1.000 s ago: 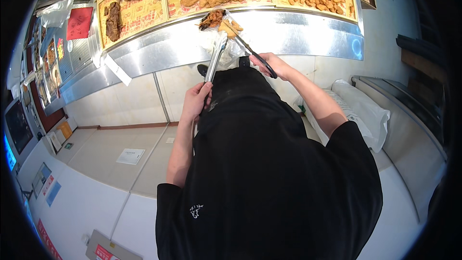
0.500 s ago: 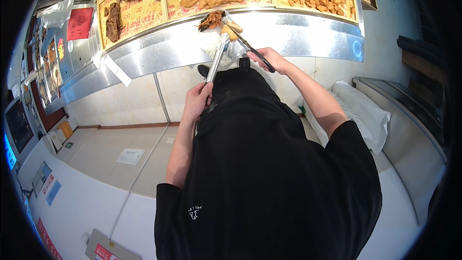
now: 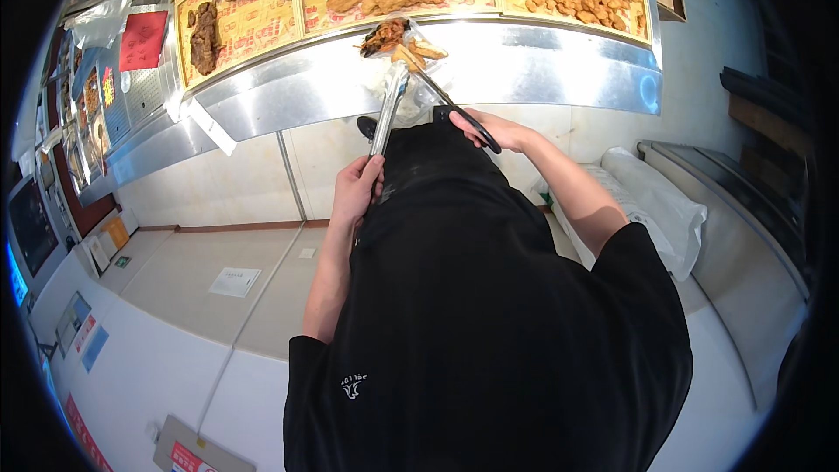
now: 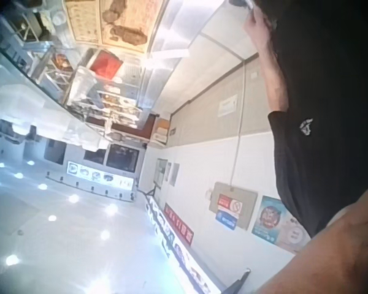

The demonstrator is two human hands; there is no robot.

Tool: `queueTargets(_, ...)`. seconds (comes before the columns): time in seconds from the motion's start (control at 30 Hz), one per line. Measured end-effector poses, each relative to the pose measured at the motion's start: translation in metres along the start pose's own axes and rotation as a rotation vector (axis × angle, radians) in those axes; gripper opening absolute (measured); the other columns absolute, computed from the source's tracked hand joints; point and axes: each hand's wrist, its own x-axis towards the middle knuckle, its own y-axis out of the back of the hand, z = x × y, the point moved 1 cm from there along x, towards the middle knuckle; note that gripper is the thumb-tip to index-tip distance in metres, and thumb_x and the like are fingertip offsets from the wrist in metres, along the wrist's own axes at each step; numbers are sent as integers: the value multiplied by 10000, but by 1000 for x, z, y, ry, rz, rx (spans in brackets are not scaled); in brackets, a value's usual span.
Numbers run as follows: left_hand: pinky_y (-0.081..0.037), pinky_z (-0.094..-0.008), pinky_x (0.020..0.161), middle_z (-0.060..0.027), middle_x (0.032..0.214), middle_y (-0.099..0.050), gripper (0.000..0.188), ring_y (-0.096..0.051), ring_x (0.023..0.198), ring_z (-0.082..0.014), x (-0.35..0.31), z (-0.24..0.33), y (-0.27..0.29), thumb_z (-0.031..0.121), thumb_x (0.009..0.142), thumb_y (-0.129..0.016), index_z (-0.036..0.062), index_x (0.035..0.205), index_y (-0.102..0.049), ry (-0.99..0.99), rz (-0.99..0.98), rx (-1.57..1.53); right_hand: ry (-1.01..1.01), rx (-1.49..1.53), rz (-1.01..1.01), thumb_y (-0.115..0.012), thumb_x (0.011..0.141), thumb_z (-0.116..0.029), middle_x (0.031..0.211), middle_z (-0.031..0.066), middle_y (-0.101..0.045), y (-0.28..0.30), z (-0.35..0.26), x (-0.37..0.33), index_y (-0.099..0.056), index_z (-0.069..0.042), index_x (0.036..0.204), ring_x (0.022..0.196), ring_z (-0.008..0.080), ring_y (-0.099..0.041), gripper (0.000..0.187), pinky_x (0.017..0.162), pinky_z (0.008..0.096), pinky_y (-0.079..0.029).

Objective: The person assembles multiple food orders in a cafeteria setting. They scoop various cooked dishes from a buffet line into compartmentalized plastic containers, add rice, and use scissors to cut fried chicken pieces into smaller portions. The person also handles receipts and places items into a refrigerator.

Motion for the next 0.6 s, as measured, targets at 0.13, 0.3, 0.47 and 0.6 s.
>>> queueTargets(0.13,-382,-213,464,21,731,-581,272,-503,547,-55,3,0,-1,306,1034,-596,41,1014,-657,33,-26,30,22,57,42,-550,893,-759,755,-24,-492,-2,1,5,-604,-77,1044,649,94,-464,700,599,259,-398)
queueTargets(0.3,-328,-216,432,42,626,-530,349,-460,489,-39,2,3,1,342,1007,-636,79,780,-599,26,0,15,40,173,89,-626,916,-660,673,-49,-499,-3,5,5,-614,-103,885,565,76,-456,558,529,252,-366)
queueTargets(0.47,-332,-214,448,46,633,-528,340,-458,503,-33,4,6,-5,341,1004,-641,64,808,-619,9,19,88,30,192,111,-675,902,-624,612,-52,-490,4,10,21,-611,-113,834,516,69,-444,520,488,253,-344)
queueTargets(0.6,-337,-213,454,46,644,-532,334,-461,509,-32,4,8,-6,343,1006,-639,64,823,-622,9,31,91,51,180,102,-697,893,-612,576,-39,-480,8,4,25,-595,-109,788,462,72,-431,523,443,249,-329)
